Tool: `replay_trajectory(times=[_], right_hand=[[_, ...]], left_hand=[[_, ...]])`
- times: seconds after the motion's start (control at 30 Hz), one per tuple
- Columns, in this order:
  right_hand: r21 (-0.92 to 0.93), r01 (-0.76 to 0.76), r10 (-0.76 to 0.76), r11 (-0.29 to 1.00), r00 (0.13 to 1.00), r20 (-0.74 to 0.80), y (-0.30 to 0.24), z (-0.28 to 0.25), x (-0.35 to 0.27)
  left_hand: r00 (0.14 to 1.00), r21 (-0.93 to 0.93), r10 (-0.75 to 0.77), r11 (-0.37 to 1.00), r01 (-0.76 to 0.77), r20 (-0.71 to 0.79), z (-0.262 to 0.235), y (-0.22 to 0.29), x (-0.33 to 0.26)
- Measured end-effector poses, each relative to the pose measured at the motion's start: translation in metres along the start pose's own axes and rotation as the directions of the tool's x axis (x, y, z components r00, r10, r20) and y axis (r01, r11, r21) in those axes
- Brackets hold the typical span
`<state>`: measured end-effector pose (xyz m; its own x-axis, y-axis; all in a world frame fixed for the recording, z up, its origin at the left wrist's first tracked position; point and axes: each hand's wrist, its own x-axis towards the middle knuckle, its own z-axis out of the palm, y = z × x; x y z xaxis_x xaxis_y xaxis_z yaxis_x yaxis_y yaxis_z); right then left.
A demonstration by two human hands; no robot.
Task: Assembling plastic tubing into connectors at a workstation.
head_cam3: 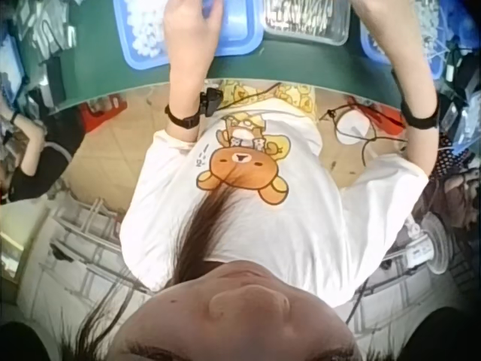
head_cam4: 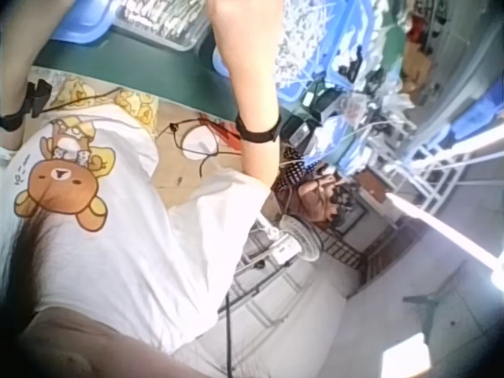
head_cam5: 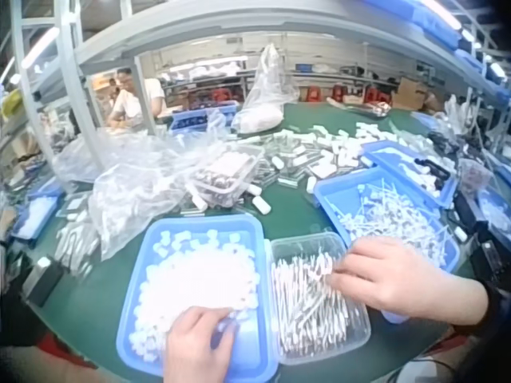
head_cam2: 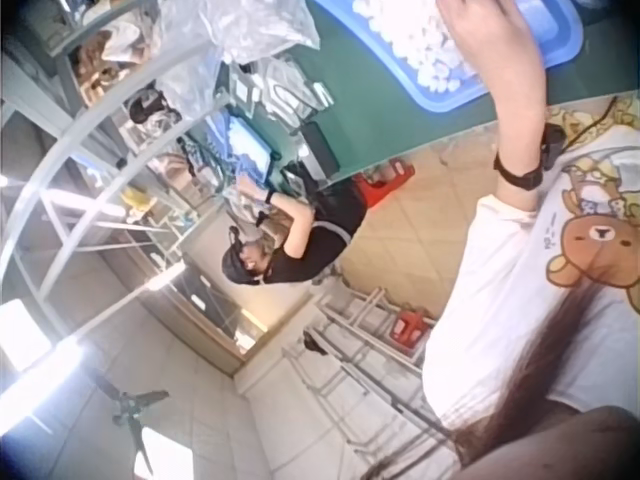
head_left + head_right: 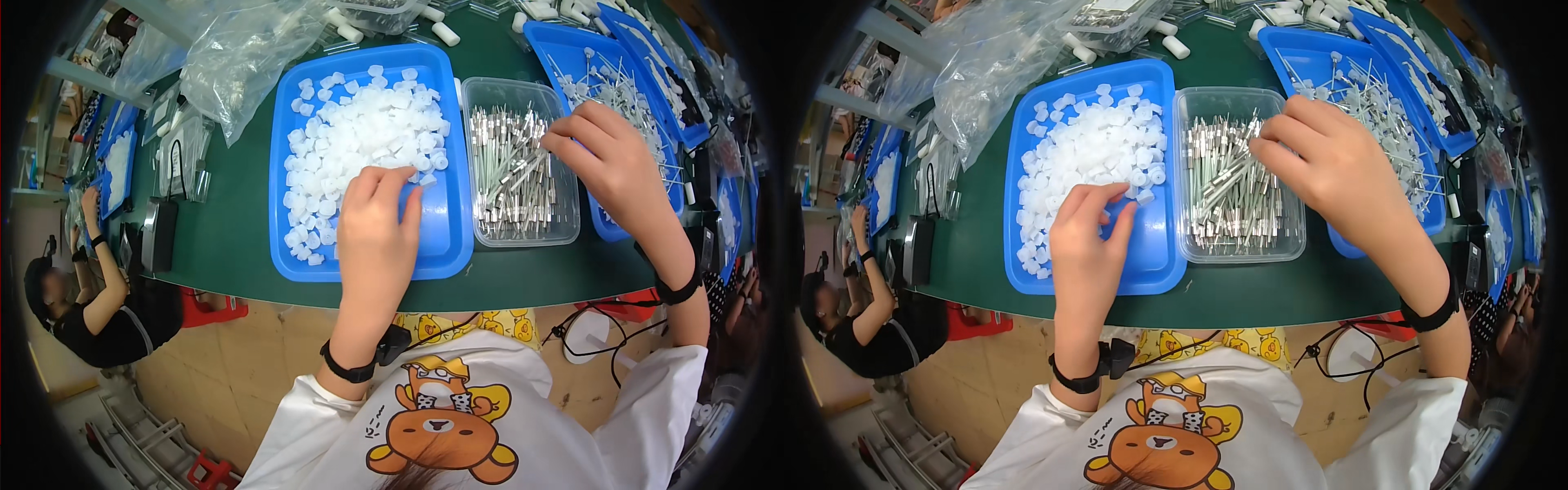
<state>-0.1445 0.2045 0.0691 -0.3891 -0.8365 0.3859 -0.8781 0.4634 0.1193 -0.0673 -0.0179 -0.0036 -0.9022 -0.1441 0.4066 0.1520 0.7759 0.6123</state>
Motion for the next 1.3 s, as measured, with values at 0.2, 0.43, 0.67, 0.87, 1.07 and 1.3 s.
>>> replay_trajectory(times=[0.2,0.43,0.67,0.87,1.07,1.3], right_hand=[[0.544,-0.506,0.473,0.67,0.855,0.213,-0.019,-0.004,-0.01],[0.775,-0.631,0.663,0.033,0.594,0.456,-0.024,0.007,-0.019],[0.769,-0.64,0.683,0.012,0.567,0.461,-0.021,0.008,-0.023],[0.809,-0.573,0.644,-0.13,0.572,0.508,-0.03,-0.004,-0.024],[0.813,-0.534,0.594,-0.233,0.583,0.554,-0.055,-0.015,-0.023],[0.884,-0.43,0.527,-0.182,0.716,0.457,-0.074,-0.015,-0.024]], left_hand=[[0.999,0.073,0.027,0.997,-0.026,-0.02,0.012,0.006,0.005],[1.0,0.094,-0.009,0.995,0.011,-0.022,0.014,0.009,0.0],[0.993,-0.172,-0.119,0.978,0.118,0.002,0.0,0.019,-0.007],[0.927,-0.698,-0.297,0.613,0.369,0.229,-0.014,0.037,-0.012],[0.804,-0.819,-0.21,0.025,0.573,0.557,-0.018,0.044,-0.015],[0.762,-0.754,-0.132,0.112,0.647,0.634,-0.016,0.073,-0.012]])
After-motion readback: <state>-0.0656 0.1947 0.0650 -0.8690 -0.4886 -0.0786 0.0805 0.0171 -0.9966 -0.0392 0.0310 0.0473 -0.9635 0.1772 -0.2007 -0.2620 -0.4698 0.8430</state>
